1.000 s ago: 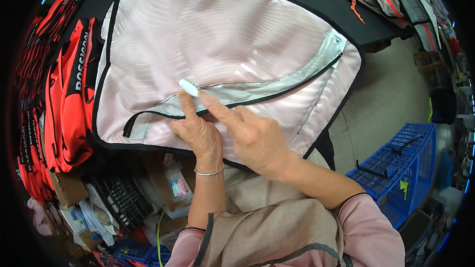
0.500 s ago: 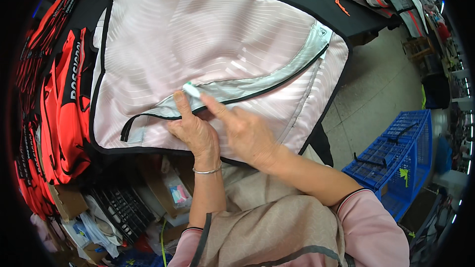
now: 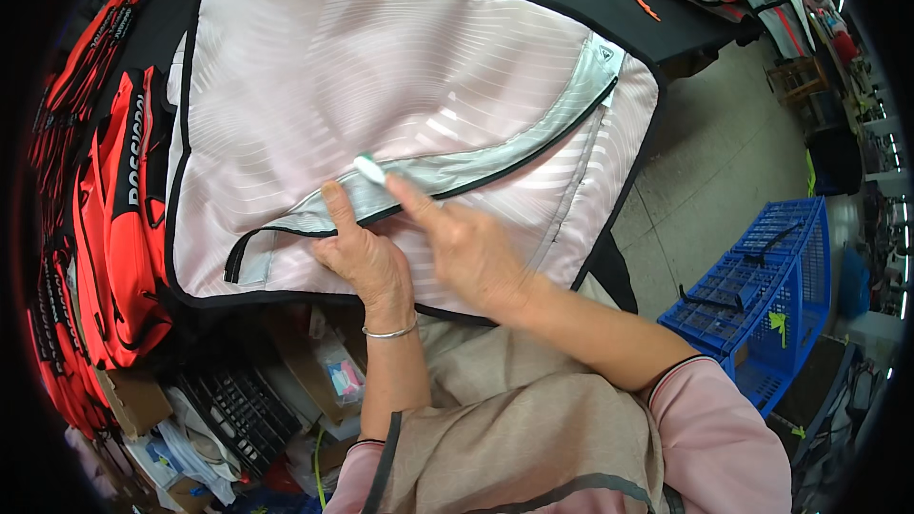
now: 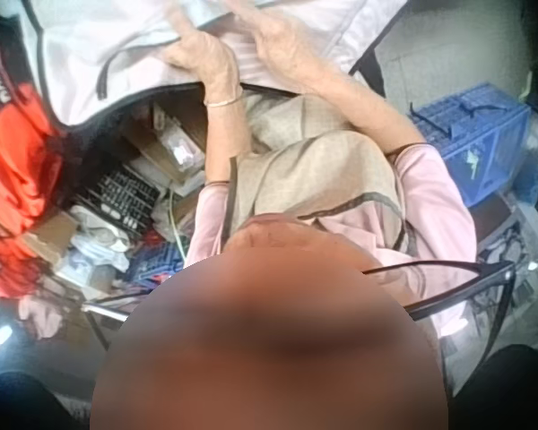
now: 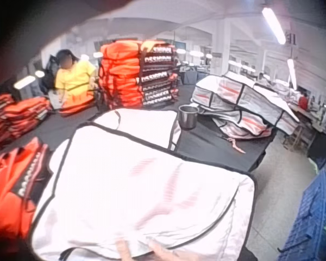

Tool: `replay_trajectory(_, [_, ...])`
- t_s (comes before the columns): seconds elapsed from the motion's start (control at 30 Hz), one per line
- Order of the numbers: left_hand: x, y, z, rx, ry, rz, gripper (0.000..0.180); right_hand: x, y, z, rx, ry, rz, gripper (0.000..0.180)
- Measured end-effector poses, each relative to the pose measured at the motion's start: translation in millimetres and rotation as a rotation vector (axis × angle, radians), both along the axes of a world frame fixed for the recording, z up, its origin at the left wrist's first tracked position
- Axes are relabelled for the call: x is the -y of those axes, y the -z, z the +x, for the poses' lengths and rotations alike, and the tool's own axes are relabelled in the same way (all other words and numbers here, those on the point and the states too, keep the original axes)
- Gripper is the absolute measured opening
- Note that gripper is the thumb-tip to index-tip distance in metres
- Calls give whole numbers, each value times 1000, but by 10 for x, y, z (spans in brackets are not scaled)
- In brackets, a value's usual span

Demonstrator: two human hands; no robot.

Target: Use a toothbrush to scrub and clean the zipper of a large sports bag.

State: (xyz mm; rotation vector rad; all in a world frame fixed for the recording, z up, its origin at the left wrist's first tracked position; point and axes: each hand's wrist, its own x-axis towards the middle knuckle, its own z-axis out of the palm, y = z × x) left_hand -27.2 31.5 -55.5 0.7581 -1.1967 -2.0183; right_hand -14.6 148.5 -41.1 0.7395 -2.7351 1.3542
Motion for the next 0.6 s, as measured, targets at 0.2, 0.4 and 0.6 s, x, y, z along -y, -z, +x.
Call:
replay_trajectory(0.2, [-19, -36, -25, 8, -78, -14, 32, -655, -118, -195, -129, 69, 58, 55])
replay_trajectory(0.4, [-63, -118, 149, 83, 32, 6, 28, -1100, -439, -417, -72, 199, 111, 53])
replay_trajectory(0.6, [-433, -75, 232, 95, 337, 194, 30, -1050, -98, -686, -354, -37, 116, 45])
